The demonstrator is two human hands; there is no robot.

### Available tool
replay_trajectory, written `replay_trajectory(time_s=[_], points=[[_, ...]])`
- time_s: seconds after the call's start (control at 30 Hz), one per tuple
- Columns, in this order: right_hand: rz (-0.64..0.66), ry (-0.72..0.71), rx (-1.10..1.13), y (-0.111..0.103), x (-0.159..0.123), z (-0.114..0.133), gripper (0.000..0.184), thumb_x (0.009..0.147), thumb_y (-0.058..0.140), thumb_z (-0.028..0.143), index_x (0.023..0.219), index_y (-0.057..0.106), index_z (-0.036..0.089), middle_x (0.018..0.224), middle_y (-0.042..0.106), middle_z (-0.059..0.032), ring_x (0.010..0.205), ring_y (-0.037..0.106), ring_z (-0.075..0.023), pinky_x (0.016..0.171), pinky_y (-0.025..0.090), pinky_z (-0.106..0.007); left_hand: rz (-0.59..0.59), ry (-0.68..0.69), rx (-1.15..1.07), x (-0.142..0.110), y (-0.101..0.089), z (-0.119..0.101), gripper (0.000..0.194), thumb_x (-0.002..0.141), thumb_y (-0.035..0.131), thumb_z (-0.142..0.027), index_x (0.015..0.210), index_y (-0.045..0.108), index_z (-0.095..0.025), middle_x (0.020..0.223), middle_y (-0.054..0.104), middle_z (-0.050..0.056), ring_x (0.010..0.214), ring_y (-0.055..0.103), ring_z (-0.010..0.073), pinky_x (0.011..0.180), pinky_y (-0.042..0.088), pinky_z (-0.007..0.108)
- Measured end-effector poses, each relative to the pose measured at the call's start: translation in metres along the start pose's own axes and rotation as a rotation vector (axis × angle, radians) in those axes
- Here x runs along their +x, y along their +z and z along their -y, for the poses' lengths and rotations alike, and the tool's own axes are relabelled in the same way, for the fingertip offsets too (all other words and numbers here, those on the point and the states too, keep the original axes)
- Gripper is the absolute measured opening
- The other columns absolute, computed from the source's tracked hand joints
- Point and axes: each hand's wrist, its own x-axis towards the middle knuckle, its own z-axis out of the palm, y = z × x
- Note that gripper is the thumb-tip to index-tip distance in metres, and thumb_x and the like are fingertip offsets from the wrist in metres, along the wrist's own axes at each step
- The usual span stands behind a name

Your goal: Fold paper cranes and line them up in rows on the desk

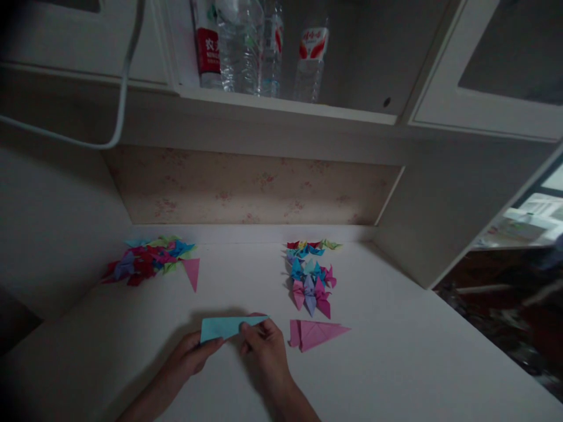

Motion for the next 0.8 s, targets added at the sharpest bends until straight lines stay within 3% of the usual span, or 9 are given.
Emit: replay_trajectory(time_s=[0.1,0.2,0.3,0.43,0.53,0.63,0.8], points=[[-0.018,-0.05,-0.177,-0.015,-0.004,0.015,0.041,0.065,0.08,0.038,0.096,0.06,0.019,0.067,0.063,0.0021,0.049,0.052,-0.0103,0.047,0.039,-0.022,0.04,0.099,0.081,-0.003,0.006,0.003,0.031,0.075,0.062,-0.047,0.069,0.064,-0.016,0.053,0.04,-0.006,0.053,0.033,0.0108,0.051,0.025,0.023],[-0.018,-0.058,-0.313,-0.033,-0.012,0.034,0.044,0.062,0.082,0.037,0.096,0.059,0.02,0.076,0.065,-0.0003,0.054,0.057,-0.0129,0.049,0.044,-0.024,0.078,0.144,0.187,-0.007,0.013,0.005,0.037,0.077,0.059,-0.049,0.059,0.059,-0.016,0.052,0.038,-0.005,0.052,0.032,0.0108,0.051,0.022,0.023],[-0.096,-0.059,-0.295,-0.058,-0.019,0.056,0.041,0.065,0.08,0.039,0.093,0.059,0.019,0.073,0.065,-0.0007,0.06,0.06,-0.0161,0.055,0.05,-0.028,0.122,0.198,0.235,-0.009,0.015,0.003,0.04,0.079,0.056,-0.048,0.056,0.057,-0.017,0.052,0.036,-0.005,0.053,0.031,0.0109,0.05,0.021,0.023],[-0.256,-0.066,-0.181,-0.106,-0.022,0.089,0.044,0.072,0.075,0.04,0.105,0.055,0.019,0.072,0.067,-0.0024,0.066,0.065,-0.0193,0.063,0.052,-0.032,0.104,0.229,0.261,-0.008,0.013,0.002,0.039,0.082,0.054,-0.045,0.055,0.059,-0.017,0.053,0.038,-0.004,0.055,0.034,0.0121,0.052,0.023,0.023],[-0.366,-0.071,-0.168,-0.146,-0.018,0.11,0.043,0.064,0.081,0.036,0.094,0.055,0.02,0.075,0.068,-0.0032,0.069,0.066,-0.0196,0.066,0.053,-0.032,0.043,0.219,0.227,-0.005,0.013,0.004,0.036,0.078,0.058,-0.045,0.053,0.06,-0.018,0.052,0.041,-0.004,0.055,0.036,0.013,0.053,0.025,0.023],[-0.377,-0.003,-0.217,-0.178,-0.012,0.121,0.04,0.06,0.083,0.034,0.084,0.056,0.018,0.072,0.067,-0.0035,0.065,0.065,-0.0174,0.064,0.053,-0.029,-0.004,0.197,0.183,-0.003,0.014,0.007,0.031,0.074,0.062,-0.045,0.057,0.065,-0.019,0.054,0.048,-0.002,0.057,0.04,0.0142,0.053,0.028,0.023],[-0.326,0.136,-0.314,-0.202,-0.006,0.118,0.031,0.06,0.081,0.033,0.077,0.06,0.017,0.067,0.063,-0.0019,0.061,0.06,-0.0143,0.06,0.049,-0.026,-0.032,0.167,0.173,0.0,0.015,0.01,0.031,0.073,0.062,-0.047,0.057,0.064,-0.02,0.055,0.05,-0.002,0.057,0.042,0.0146,0.053,0.03,0.023]])
